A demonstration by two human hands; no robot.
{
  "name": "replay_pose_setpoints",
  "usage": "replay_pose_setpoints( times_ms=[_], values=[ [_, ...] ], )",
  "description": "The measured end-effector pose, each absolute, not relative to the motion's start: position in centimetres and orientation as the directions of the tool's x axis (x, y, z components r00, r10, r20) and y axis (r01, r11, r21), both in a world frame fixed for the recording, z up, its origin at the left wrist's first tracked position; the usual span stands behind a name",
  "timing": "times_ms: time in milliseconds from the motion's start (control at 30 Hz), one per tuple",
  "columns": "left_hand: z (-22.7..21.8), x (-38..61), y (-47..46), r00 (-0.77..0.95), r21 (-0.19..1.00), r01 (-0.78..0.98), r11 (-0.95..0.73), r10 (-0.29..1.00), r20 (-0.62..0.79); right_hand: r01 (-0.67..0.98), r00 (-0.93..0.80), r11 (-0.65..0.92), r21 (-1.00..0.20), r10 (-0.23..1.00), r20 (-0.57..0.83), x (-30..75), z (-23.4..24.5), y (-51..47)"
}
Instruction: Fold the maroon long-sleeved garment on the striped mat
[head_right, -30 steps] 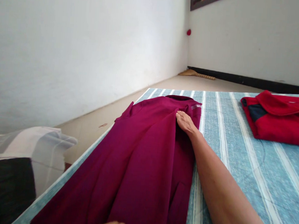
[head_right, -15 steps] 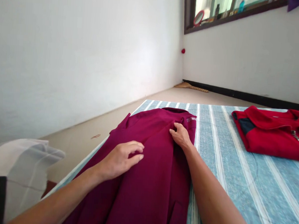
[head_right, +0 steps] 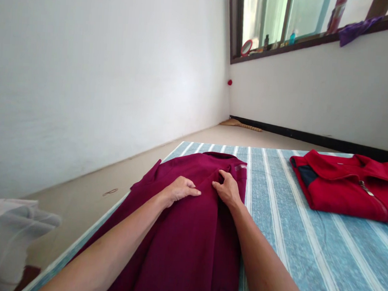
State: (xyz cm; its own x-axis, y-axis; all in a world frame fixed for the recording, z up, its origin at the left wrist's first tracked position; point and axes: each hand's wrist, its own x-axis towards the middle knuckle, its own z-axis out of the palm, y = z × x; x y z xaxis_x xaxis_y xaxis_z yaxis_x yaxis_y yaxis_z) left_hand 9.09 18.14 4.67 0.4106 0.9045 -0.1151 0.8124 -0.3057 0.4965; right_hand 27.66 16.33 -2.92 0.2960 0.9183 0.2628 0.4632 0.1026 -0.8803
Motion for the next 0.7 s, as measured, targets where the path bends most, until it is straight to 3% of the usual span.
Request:
replay_pose_setpoints(
  times_ms=[233, 300, 400, 467, 700],
  values=[
    [5.1, 9.6, 15.8, 0.516, 0.398, 0.770, -0.499, 0.854, 0.071, 0.368, 0.374, 0.135, -0.920, 0.885, 0.279, 27.6, -3.5, 16.7],
    [5.2, 9.7, 14.8, 0.594, 0.301, 0.748, -0.592, 0.799, 0.094, 0.371, 0.382, 0.143, -0.918, 0.877, 0.291, 27.7, -3.4, 16.7],
    [5.1, 9.6, 13.7, 0.718, 0.062, 0.691, -0.721, 0.693, 0.059, 0.398, 0.385, 0.153, -0.905, 0.867, 0.316, 28.0, -3.2, 16.4],
    [5.1, 9.6, 13.2, 0.752, -0.021, 0.659, -0.752, 0.658, 0.029, 0.422, 0.387, 0.158, -0.893, 0.859, 0.335, 28.2, -3.0, 16.4],
    [5.1, 9.9, 12.5, 0.735, -0.026, 0.678, -0.735, 0.678, 0.002, 0.477, 0.400, 0.169, -0.862, 0.832, 0.384, 28.3, -2.9, 16.5]
  ],
)
